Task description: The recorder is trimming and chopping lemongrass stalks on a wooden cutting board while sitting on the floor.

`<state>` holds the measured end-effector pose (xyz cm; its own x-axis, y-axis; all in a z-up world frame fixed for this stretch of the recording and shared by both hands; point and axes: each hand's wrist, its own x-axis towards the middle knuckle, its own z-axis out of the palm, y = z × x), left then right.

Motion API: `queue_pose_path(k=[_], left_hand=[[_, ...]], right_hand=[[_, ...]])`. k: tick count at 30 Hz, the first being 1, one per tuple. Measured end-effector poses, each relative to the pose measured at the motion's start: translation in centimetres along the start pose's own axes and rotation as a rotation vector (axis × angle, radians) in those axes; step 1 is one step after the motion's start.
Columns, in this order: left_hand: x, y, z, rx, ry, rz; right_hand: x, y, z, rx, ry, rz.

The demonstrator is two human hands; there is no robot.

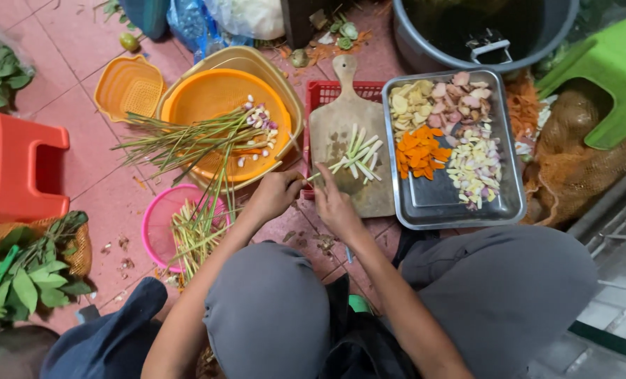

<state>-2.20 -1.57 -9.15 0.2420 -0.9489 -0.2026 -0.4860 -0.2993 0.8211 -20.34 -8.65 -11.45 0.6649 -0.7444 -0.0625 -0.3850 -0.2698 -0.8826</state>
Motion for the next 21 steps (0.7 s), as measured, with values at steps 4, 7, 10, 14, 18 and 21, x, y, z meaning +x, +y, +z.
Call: queue_pose_path(k=[4,7,10,14,18,21], left_hand=[[0.1,0.2,0.7,0.029,0.049,0.065],[0.1,0.3,1.2,0.072,0.147,0.284],[0.4,0.5,2.0,0.117,0.188,0.334],[0.1,1.9,2.6,0.324,0.179,0.251],[-0.9,0.5,-2.0,0.256,0.341,0.242],[-5.8,-1.6,-8.4,0.093,0.707,-0.036]], right_hand=[[0.1,1.9,1.2,0.039,0.087,-0.195],[1.2,4.7,3.0,0.005,0.056,-0.089],[2.1,6.1,4.8,-0.115,0.093,0.02],[4.8,6.9,2.5,0.08,0.133,0.235],[10.6,17.9,0.6,-0.322,0.349,0.076],[9.5,17.3,0.0,-0.381,0.189,0.101]])
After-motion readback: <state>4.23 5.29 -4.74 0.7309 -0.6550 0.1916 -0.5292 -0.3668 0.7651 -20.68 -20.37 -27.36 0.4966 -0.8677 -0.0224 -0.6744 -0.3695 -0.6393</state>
